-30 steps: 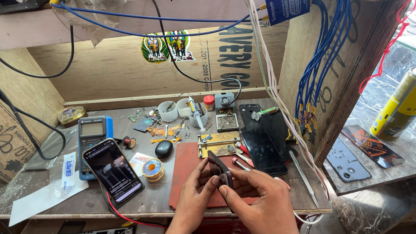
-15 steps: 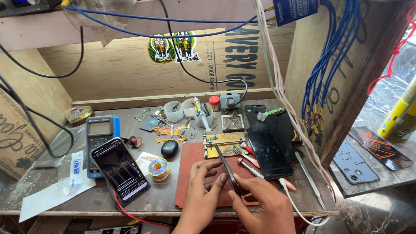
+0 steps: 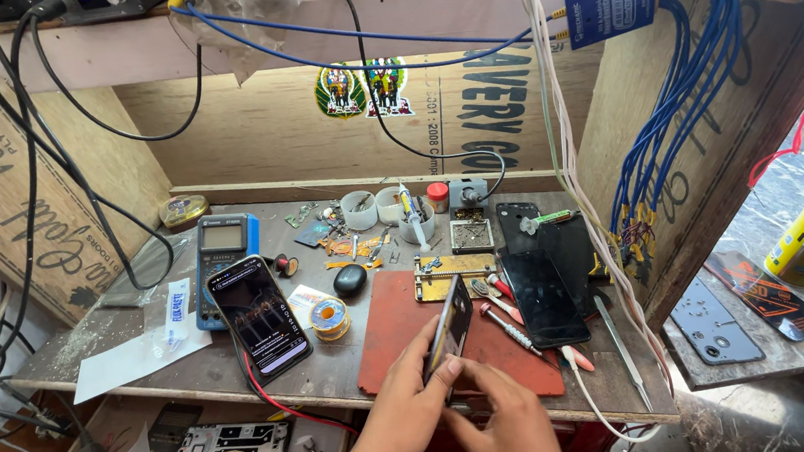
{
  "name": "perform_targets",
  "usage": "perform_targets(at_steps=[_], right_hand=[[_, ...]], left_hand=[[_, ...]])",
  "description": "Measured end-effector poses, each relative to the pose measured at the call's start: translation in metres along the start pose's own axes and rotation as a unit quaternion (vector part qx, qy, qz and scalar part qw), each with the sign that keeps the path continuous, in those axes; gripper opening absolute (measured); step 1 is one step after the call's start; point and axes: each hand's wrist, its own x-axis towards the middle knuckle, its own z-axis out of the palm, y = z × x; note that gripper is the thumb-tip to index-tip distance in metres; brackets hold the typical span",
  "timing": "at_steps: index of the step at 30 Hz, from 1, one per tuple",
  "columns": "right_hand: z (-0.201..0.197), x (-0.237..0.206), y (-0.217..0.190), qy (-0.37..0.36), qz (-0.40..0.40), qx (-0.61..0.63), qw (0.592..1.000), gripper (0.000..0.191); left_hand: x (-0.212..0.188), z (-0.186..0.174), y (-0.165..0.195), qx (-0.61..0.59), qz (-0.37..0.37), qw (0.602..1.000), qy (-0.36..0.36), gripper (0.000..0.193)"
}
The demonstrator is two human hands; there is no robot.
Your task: The person repeatedly opens and closes a smartphone, pressing the edges to seat the back cover. They connect a charging cable, check the screen, and continue adjusting the casing. The phone is handled one at a time on a cluttered workbench.
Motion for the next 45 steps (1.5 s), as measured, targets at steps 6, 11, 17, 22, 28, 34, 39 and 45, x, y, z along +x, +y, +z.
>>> perform_targets(at_steps=[6, 11, 17, 22, 28, 34, 39, 45], right_hand=[[-0.039, 0.015, 0.0, -0.004, 0.087, 0.053, 0.995, 0.053], [-0.067, 0.033, -0.015, 0.042, -0.001, 0.026, 0.999, 0.04], [-0.083, 0.041, -0.036, 0.029, -0.1, -0.079, 0.991, 0.051], [-0.083, 0.054, -0.029, -0.043, -0.297, -0.174, 0.938, 0.063], [-0.072, 0.083, -0.012, -0.198, -0.27, -0.195, 0.922, 0.044], [-0.064, 0.089, -0.011, -0.241, -0.217, -0.219, 0.92, 0.037], [-0.061, 0.088, -0.013, -0.213, -0.242, -0.215, 0.922, 0.036], [-0.053, 0.087, -0.014, -0.221, -0.186, -0.262, 0.921, 0.033]], left_hand=[[0.002, -0.001, 0.008, 0.04, -0.192, 0.979, 0.048, 0.052], [0.002, -0.003, 0.012, 0.046, -0.04, 0.995, 0.074, 0.048], [0.005, -0.014, 0.013, 0.108, 0.071, 0.992, -0.01, 0.053], [0.0, -0.02, 0.01, 0.102, 0.088, 0.989, -0.065, 0.044], [0.0, -0.028, 0.01, 0.118, 0.066, 0.989, -0.066, 0.035], [0.001, -0.037, 0.019, 0.213, 0.064, 0.97, -0.096, 0.034], [0.008, -0.04, 0.022, 0.242, 0.087, 0.958, -0.123, 0.034], [0.006, -0.029, 0.016, 0.31, 0.038, 0.949, -0.043, 0.036]])
